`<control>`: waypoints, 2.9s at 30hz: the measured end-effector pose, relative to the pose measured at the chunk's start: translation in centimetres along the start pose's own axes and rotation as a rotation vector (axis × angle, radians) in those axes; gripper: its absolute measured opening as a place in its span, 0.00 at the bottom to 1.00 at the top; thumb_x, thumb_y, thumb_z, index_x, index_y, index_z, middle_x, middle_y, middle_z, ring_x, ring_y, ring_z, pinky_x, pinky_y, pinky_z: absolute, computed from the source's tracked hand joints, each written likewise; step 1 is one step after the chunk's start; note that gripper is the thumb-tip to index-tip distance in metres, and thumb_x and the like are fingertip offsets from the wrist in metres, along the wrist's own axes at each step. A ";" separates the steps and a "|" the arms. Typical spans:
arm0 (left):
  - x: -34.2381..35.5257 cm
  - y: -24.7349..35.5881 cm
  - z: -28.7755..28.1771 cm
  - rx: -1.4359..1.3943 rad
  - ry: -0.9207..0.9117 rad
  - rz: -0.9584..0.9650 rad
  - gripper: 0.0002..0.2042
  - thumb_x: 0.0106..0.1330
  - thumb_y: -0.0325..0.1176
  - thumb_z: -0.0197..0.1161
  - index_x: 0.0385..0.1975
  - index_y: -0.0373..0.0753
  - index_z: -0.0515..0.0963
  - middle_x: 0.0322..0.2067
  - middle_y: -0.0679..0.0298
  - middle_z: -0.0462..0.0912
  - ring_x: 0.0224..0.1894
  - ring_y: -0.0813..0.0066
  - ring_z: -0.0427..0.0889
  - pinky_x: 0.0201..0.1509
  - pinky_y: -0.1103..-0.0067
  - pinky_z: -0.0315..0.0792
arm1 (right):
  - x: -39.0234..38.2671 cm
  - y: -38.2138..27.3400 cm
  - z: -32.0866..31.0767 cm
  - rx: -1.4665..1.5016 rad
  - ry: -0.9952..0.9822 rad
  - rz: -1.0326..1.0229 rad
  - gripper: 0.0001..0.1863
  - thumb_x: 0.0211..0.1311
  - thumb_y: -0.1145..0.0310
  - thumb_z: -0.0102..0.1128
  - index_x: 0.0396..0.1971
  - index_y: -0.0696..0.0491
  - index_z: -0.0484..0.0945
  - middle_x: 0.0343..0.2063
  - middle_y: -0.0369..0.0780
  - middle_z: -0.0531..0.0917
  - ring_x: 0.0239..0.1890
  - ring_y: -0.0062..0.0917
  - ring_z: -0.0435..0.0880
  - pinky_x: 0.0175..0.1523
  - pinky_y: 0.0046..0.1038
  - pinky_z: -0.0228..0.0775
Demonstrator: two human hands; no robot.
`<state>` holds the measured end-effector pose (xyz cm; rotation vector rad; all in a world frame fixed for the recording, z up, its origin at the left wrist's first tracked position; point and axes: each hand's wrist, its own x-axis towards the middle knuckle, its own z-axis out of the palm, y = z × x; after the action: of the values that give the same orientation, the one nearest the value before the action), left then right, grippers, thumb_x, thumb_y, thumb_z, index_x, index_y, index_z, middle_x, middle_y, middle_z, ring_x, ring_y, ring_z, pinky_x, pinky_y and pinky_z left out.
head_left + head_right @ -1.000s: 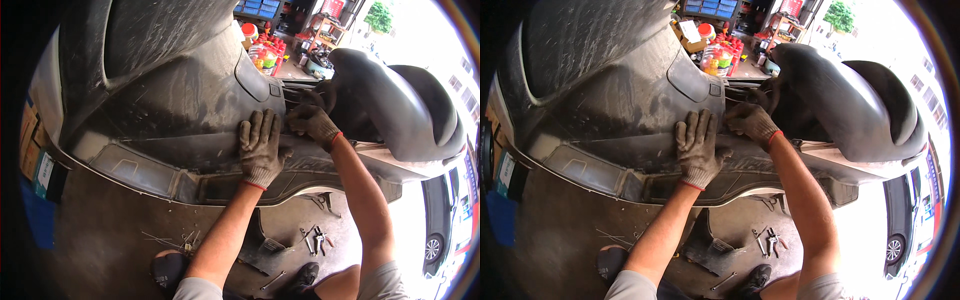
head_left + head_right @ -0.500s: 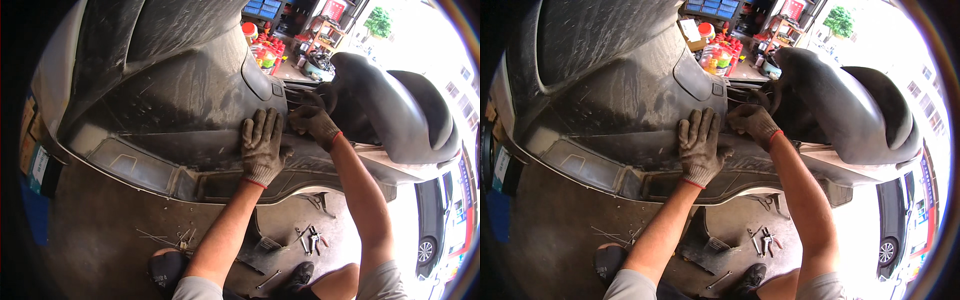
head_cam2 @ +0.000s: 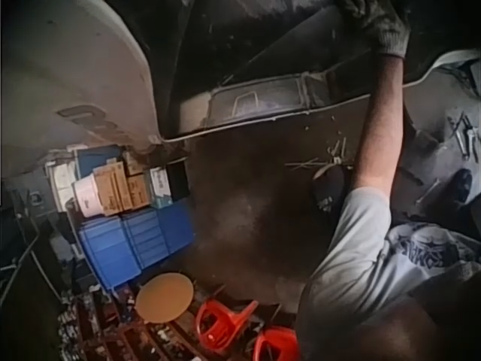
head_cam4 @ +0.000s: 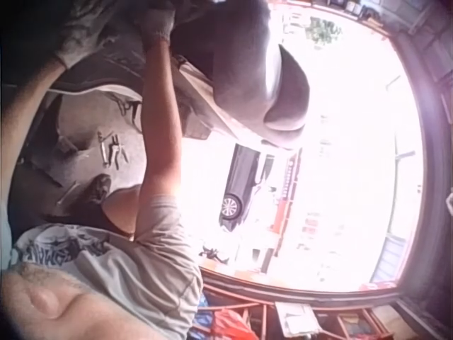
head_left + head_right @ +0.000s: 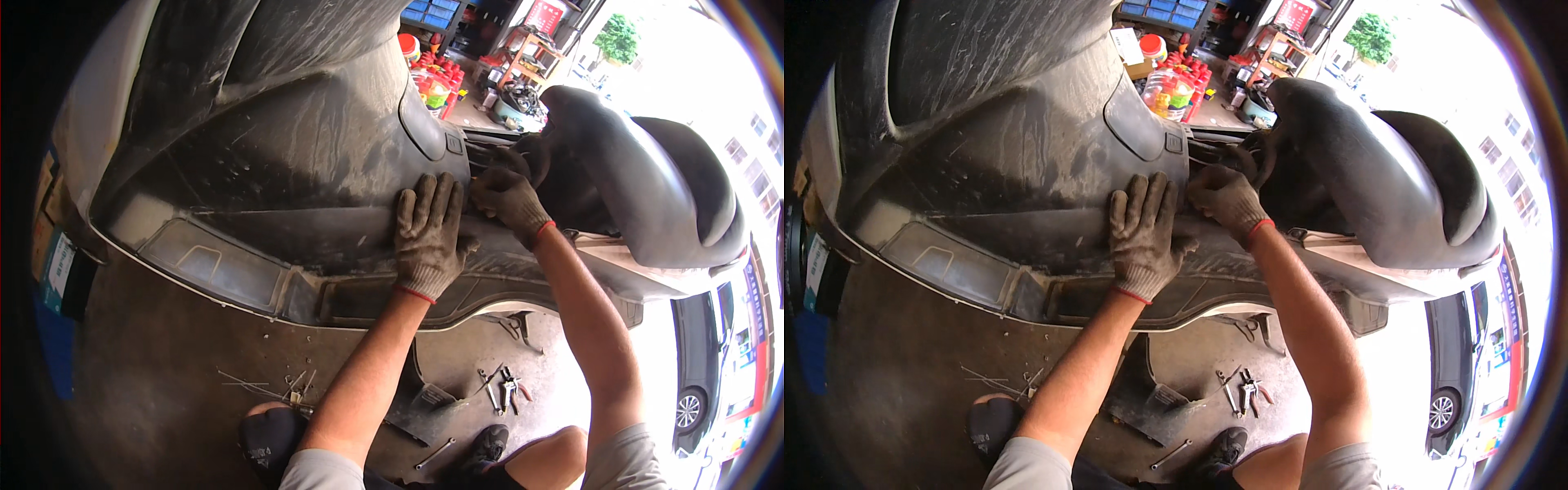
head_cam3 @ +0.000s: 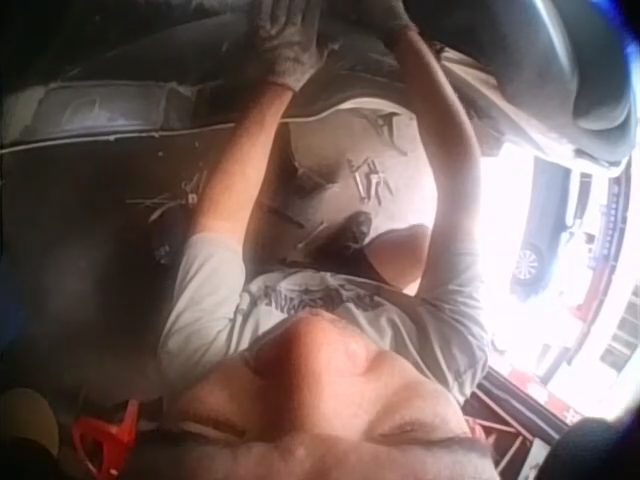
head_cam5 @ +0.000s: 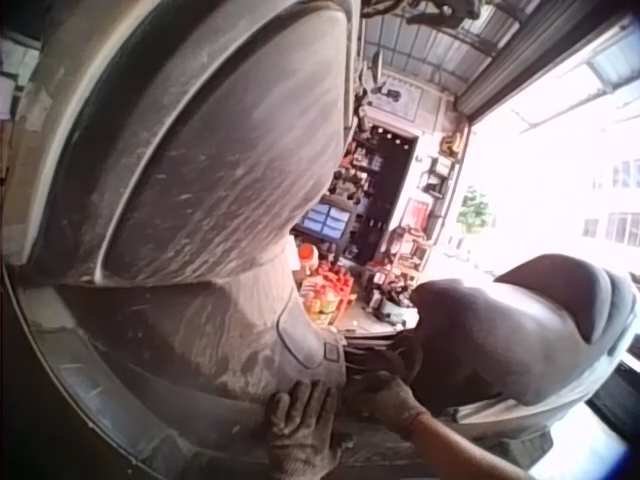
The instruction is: Removing and adjusting the plastic body panels of a motorcycle using tools.
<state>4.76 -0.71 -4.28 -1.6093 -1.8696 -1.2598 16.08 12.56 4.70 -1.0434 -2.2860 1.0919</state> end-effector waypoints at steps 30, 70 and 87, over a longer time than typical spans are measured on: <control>0.2 0.3 0.7 0.216 0.072 0.071 0.43 0.44 0.52 0.78 0.62 0.39 0.74 0.65 0.60 0.71 0.70 0.57 0.61 0.73 0.55 0.50 | -0.4 1.0 3.2 -0.676 0.490 -0.310 0.14 0.67 0.55 0.57 0.40 0.49 0.80 0.39 0.48 0.86 0.45 0.48 0.85 0.49 0.48 0.76; 0.4 0.0 0.6 0.135 0.049 0.050 0.45 0.45 0.55 0.77 0.64 0.39 0.72 0.66 0.58 0.70 0.71 0.53 0.61 0.73 0.51 0.50 | -0.8 1.3 2.4 -0.624 0.415 -0.173 0.17 0.67 0.50 0.56 0.45 0.43 0.84 0.43 0.43 0.87 0.49 0.43 0.85 0.54 0.41 0.76; 0.4 -0.1 0.4 0.099 0.001 0.029 0.45 0.47 0.55 0.75 0.67 0.39 0.70 0.68 0.58 0.68 0.72 0.52 0.60 0.75 0.51 0.47 | -1.6 1.1 2.4 -0.517 0.374 -0.246 0.14 0.65 0.54 0.59 0.43 0.45 0.84 0.44 0.45 0.86 0.50 0.44 0.84 0.54 0.42 0.76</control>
<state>4.72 -0.14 -4.28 -1.5787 -1.8710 -1.1376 16.11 10.64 2.35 -1.0007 -2.3413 0.1814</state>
